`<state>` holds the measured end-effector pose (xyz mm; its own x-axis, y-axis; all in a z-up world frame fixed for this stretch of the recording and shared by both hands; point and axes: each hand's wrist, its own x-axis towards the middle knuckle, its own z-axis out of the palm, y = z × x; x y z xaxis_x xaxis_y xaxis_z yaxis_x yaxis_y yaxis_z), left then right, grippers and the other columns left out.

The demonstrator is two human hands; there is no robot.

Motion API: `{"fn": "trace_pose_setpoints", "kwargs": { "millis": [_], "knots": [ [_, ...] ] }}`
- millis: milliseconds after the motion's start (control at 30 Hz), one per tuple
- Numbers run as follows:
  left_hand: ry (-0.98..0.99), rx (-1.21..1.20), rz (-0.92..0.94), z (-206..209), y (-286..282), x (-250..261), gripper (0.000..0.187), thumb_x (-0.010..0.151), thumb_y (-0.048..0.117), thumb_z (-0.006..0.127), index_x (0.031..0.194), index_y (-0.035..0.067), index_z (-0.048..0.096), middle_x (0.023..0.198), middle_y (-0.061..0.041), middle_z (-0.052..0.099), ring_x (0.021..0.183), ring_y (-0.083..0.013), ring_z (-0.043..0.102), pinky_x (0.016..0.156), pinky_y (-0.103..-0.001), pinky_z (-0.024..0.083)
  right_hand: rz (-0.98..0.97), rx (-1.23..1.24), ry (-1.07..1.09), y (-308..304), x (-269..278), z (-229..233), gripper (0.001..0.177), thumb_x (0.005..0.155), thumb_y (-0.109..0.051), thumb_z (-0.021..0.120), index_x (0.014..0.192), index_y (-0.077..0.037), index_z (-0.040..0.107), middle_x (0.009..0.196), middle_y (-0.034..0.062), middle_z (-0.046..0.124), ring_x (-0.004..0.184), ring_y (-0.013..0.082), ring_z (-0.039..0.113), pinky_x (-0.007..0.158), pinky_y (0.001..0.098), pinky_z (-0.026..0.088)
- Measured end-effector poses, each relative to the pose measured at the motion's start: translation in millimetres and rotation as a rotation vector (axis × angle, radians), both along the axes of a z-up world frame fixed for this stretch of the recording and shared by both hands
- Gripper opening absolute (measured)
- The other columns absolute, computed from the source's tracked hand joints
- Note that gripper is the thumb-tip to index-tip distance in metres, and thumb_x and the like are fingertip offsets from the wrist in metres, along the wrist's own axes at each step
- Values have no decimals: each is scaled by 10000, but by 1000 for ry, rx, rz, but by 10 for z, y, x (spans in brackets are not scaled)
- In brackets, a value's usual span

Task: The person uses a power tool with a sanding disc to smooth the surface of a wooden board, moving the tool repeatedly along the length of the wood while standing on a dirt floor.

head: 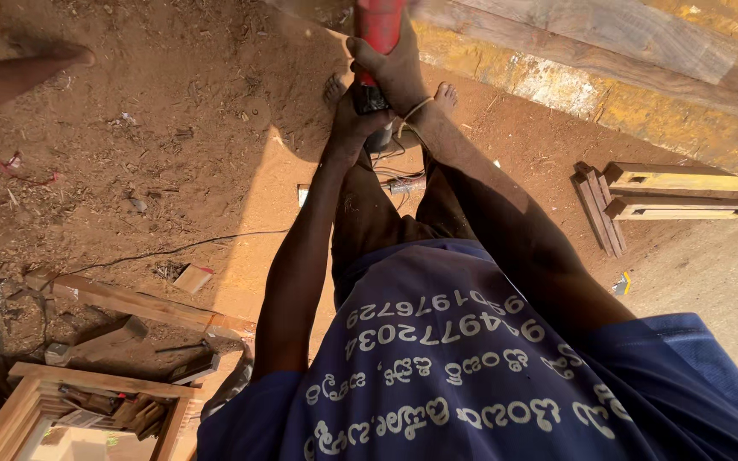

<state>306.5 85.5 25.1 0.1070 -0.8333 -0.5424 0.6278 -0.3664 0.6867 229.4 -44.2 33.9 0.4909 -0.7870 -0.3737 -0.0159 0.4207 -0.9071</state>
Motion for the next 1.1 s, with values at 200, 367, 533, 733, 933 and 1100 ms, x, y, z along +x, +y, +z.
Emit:
{"fn": "trace_pose_setpoints", "kwargs": {
  "millis": [200,367,533,733,933,1100],
  "knots": [
    [65,30,262,5,81,492,457,832,93,811,1238,45,607,1062,-46,674,939,-165,658,814,-360,552,209,-383,309,-99,905,-50,675,820,-394,899,1270,-61,522,1086,136,728,975,237,744,848,414,615],
    [-17,45,79,-170,167,-531,422,836,121,795,1199,-4,620,1052,-85,694,935,-195,687,832,-369,574,146,-160,257,-22,-271,232,675,847,-289,828,1371,-70,463,1097,119,688,916,232,740,796,380,641],
    [148,43,-345,-129,-192,-2118,432,817,151,820,1183,27,627,973,-96,712,867,-200,703,762,-371,589,-226,159,240,-127,-2113,555,426,920,-153,772,1217,-5,505,918,133,696,756,208,734,692,363,662],
    [-54,-5,-516,-227,-609,-2911,648,565,306,888,1094,26,641,899,-83,720,798,-187,699,698,-319,553,-643,373,151,-49,-2876,728,480,912,-288,775,1211,-40,494,949,140,714,819,262,756,731,406,667],
    [42,-112,-381,-280,-489,-1522,564,671,318,865,1104,19,662,955,-114,709,864,-201,686,754,-350,559,-408,169,144,-119,-1734,398,471,942,-297,809,1176,-8,519,949,148,697,831,276,756,764,419,673],
    [-75,-54,-99,-235,-139,202,594,699,222,887,1190,52,599,1089,-82,664,1000,-179,653,880,-354,554,-101,99,51,-64,183,90,400,945,-185,779,1164,58,549,909,149,691,749,253,737,685,385,646]
  ]
}}
